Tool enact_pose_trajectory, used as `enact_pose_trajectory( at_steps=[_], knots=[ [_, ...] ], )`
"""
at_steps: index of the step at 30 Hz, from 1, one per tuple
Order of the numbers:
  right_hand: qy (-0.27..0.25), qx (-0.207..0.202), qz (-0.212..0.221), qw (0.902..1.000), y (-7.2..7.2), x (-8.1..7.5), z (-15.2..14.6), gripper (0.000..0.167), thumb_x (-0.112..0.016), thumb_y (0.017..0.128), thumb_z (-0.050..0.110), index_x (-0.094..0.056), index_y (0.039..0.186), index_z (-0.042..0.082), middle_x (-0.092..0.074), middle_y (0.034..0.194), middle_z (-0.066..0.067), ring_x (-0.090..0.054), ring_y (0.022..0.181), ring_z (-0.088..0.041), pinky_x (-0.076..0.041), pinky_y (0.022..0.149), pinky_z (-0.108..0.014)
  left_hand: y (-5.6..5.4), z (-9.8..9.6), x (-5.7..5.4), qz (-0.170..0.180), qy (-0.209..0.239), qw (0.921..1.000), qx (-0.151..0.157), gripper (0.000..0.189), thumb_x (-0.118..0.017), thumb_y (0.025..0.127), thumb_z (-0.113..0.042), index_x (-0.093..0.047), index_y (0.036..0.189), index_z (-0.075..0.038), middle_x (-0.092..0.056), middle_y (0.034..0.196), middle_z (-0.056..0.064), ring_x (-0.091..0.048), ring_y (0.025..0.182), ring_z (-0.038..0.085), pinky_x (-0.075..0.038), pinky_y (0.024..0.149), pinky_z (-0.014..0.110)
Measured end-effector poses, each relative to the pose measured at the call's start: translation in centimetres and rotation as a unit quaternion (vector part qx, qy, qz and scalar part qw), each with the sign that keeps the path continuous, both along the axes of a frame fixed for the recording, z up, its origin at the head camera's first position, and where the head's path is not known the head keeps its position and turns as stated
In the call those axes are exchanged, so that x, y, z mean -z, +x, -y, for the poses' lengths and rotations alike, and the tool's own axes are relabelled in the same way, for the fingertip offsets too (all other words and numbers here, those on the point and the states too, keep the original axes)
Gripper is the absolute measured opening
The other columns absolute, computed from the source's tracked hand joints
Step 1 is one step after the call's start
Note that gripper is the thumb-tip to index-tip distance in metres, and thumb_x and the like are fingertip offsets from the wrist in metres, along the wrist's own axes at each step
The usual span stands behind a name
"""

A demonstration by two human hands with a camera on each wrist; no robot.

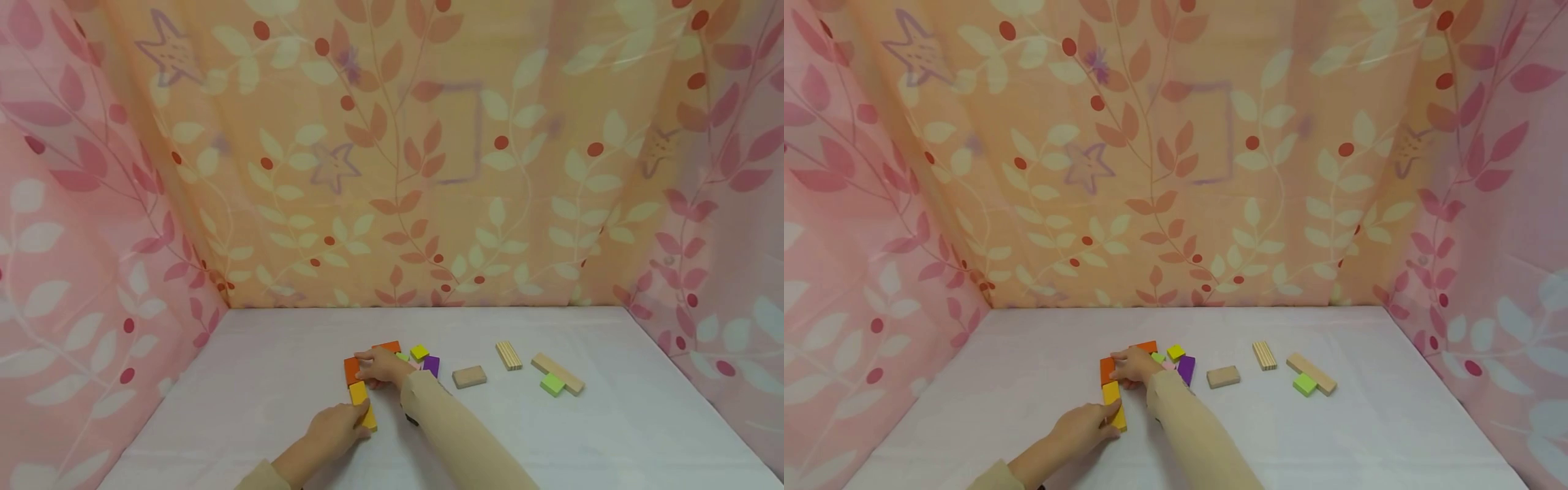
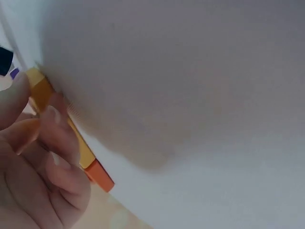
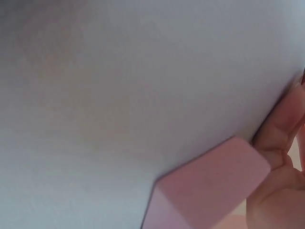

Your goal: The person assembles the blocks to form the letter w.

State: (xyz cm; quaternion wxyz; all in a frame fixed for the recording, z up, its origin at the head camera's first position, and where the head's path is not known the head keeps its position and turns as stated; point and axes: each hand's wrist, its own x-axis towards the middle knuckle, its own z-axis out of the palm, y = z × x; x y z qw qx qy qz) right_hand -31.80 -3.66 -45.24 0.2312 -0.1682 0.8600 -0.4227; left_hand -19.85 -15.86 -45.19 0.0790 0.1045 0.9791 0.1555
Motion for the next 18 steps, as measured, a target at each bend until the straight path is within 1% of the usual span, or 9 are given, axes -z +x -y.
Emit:
enact_pose_trajectory(
  at_steps=[3, 5, 9, 12, 15, 18],
  knots=[
    [0.004, 0.001, 0.0, 1.0, -0.17, 0.26, -0.01, 0.048, -0.069, 0.091, 0.018, -0.057, 0.138, 0.018, -0.056, 0.11, -0.006, -0.048, 0.056, -0.014, -0.045, 0.055, -0.022, -0.15, 0.09, -0.01, 0.003, 0.01, 0.9999, -0.011, 0.052, -0.077, 0.081, -0.03, -0.065, 0.126, -0.007, -0.07, 0.1, 0.012, -0.057, 0.076, 0.018, -0.051, 0.072, 0.047],
    [0.008, -0.001, -0.002, 1.0, -0.2, 0.32, 0.07, 0.048, -0.068, 0.092, 0.019, -0.057, 0.138, 0.019, -0.056, 0.112, -0.005, -0.048, 0.056, -0.014, -0.044, 0.055, -0.022, -0.16, 0.15, -0.11, 0.007, 0.014, 0.9997, -0.02, 0.053, -0.078, 0.08, -0.031, -0.066, 0.126, -0.007, -0.07, 0.1, 0.012, -0.056, 0.076, 0.018, -0.051, 0.072, 0.047],
    [0.017, 0.003, 0.003, 0.9999, -0.26, 0.36, 0.19, 0.048, -0.068, 0.092, 0.02, -0.057, 0.139, 0.021, -0.058, 0.096, -0.007, -0.047, 0.057, -0.014, -0.043, 0.055, -0.022, -0.05, 0.19, -0.19, -0.001, -0.002, 0.9998, -0.022, 0.053, -0.078, 0.08, -0.034, -0.067, 0.125, -0.009, -0.071, 0.099, 0.012, -0.055, 0.073, 0.017, -0.051, 0.068, 0.044],
    [0.021, 0.004, 0.005, 0.9998, -0.28, 0.39, 0.26, 0.048, -0.068, 0.092, 0.02, -0.056, 0.139, 0.021, -0.055, 0.09, -0.005, -0.048, 0.057, -0.015, -0.043, 0.056, -0.022, 0.09, 0.28, -0.25, -0.011, -0.017, 0.9995, -0.023, 0.053, -0.078, 0.079, -0.037, -0.068, 0.124, -0.011, -0.071, 0.101, 0.013, -0.059, 0.074, 0.019, -0.051, 0.065, 0.043],
    [0.025, -0.002, 0.003, 0.9997, -0.29, 0.48, 0.25, 0.048, -0.067, 0.093, 0.02, -0.055, 0.14, 0.021, -0.053, 0.082, -0.003, -0.046, 0.056, -0.015, -0.042, 0.055, -0.022, 0.1, 0.43, -0.18, -0.013, -0.018, 0.9994, -0.026, 0.053, -0.078, 0.078, -0.039, -0.068, 0.124, -0.013, -0.071, 0.104, 0.015, -0.064, 0.08, 0.025, -0.051, 0.065, 0.044],
    [0.028, -0.011, 0.0, 0.9995, -0.26, 0.44, 0.32, 0.049, -0.066, 0.094, 0.02, -0.054, 0.141, 0.02, -0.05, 0.07, -0.003, -0.044, 0.054, -0.015, -0.04, 0.054, -0.022, 0.05, 0.72, -0.1, -0.011, -0.012, 0.9995, -0.029, 0.053, -0.078, 0.078, -0.039, -0.069, 0.124, -0.014, -0.07, 0.108, 0.016, -0.066, 0.087, 0.031, -0.051, 0.068, 0.046]
  ],
)
